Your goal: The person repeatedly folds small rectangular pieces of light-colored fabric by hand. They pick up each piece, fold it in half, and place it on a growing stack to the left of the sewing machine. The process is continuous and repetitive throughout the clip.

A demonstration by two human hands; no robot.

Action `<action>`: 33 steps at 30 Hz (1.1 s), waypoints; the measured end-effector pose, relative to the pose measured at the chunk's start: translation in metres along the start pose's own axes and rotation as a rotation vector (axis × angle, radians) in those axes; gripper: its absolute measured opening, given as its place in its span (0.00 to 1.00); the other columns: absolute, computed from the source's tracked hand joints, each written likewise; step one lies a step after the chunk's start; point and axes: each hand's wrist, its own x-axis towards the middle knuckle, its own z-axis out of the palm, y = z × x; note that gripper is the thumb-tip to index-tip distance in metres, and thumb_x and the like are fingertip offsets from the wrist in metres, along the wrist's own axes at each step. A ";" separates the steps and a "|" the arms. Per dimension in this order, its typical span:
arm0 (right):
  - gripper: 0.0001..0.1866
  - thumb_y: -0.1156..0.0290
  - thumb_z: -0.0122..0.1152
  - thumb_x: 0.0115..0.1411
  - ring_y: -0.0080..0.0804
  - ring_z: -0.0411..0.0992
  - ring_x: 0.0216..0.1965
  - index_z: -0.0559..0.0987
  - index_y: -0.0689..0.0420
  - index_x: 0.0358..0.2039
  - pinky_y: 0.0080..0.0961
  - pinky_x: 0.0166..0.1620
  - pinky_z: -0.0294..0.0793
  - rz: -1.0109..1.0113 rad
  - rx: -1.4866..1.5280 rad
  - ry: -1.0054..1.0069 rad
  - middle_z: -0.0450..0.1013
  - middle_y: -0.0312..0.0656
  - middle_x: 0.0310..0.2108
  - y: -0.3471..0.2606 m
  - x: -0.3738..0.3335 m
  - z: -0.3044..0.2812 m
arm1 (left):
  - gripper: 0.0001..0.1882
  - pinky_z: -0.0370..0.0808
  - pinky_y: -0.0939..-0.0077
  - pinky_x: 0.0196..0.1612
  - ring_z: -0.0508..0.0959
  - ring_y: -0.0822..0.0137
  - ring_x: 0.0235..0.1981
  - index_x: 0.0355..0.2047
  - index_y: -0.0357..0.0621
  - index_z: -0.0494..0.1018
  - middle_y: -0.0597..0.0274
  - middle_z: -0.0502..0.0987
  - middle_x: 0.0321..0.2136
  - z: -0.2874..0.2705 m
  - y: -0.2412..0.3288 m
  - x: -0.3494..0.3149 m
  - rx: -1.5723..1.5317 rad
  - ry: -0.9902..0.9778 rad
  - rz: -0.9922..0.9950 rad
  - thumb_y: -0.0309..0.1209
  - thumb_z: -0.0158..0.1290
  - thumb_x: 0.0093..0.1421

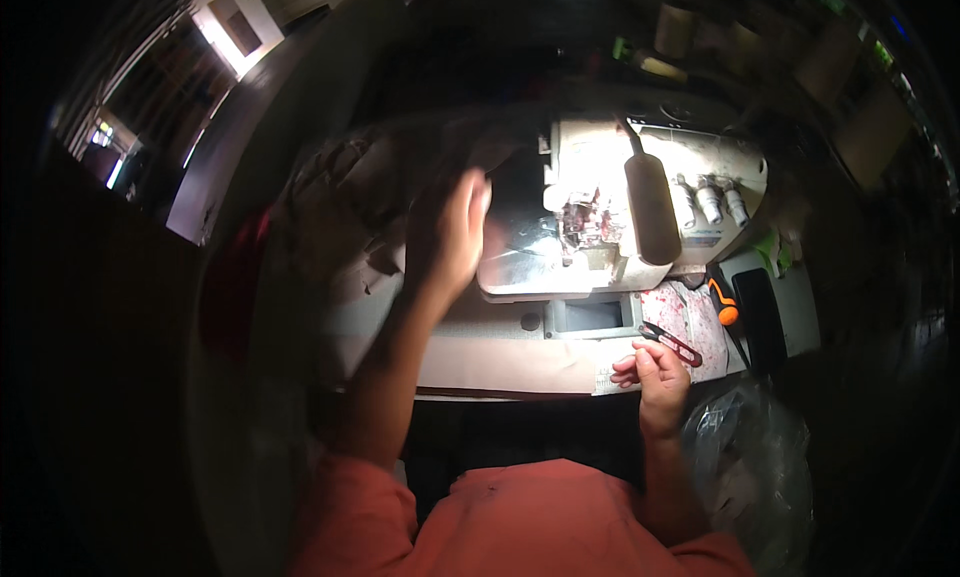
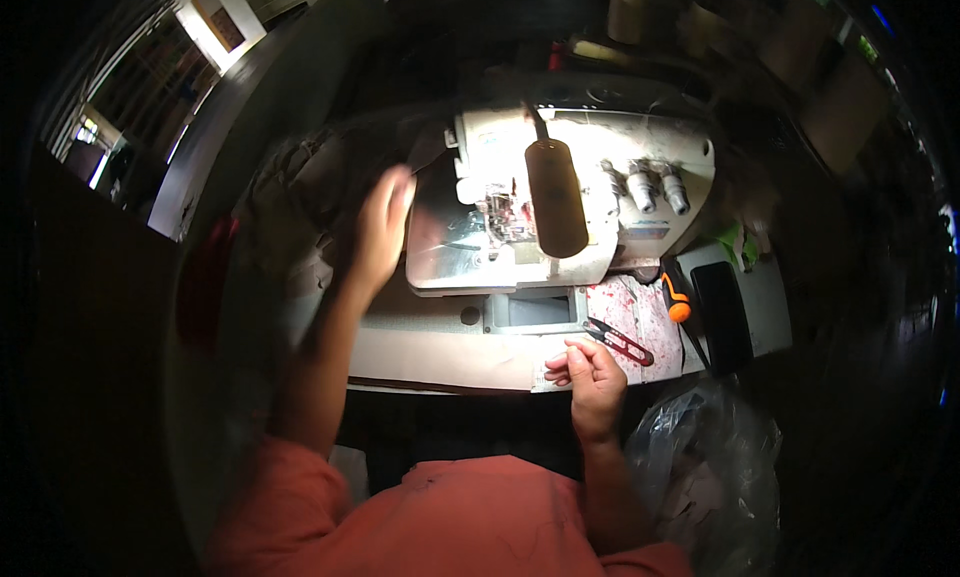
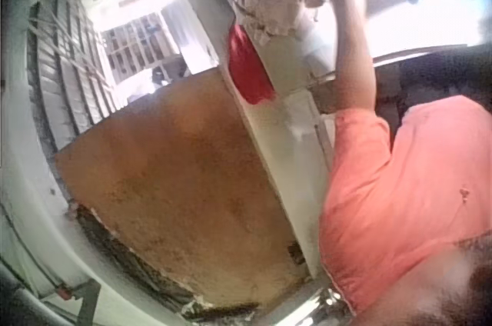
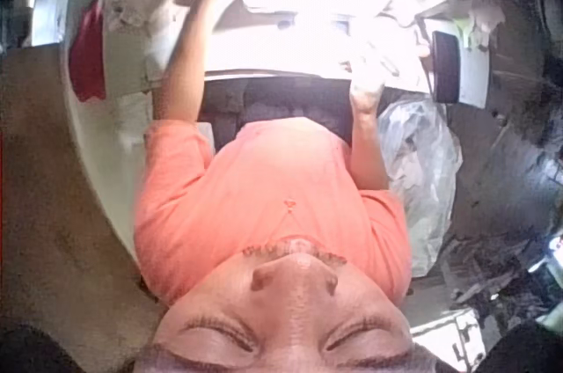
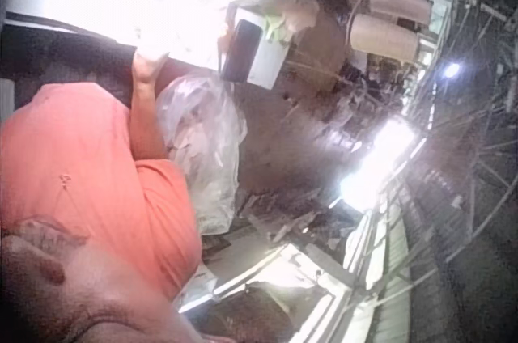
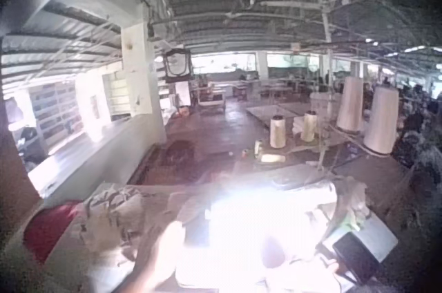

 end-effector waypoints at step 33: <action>0.07 0.72 0.54 0.50 0.21 0.67 0.22 0.71 0.63 0.23 0.19 0.24 0.65 -0.046 -0.487 -0.351 0.70 0.39 0.20 -0.017 0.006 0.044 | 0.04 0.63 0.68 0.30 0.66 0.56 0.26 0.24 0.38 0.62 0.54 0.65 0.22 0.020 0.067 -0.145 -0.523 0.031 -0.097 0.25 0.45 0.52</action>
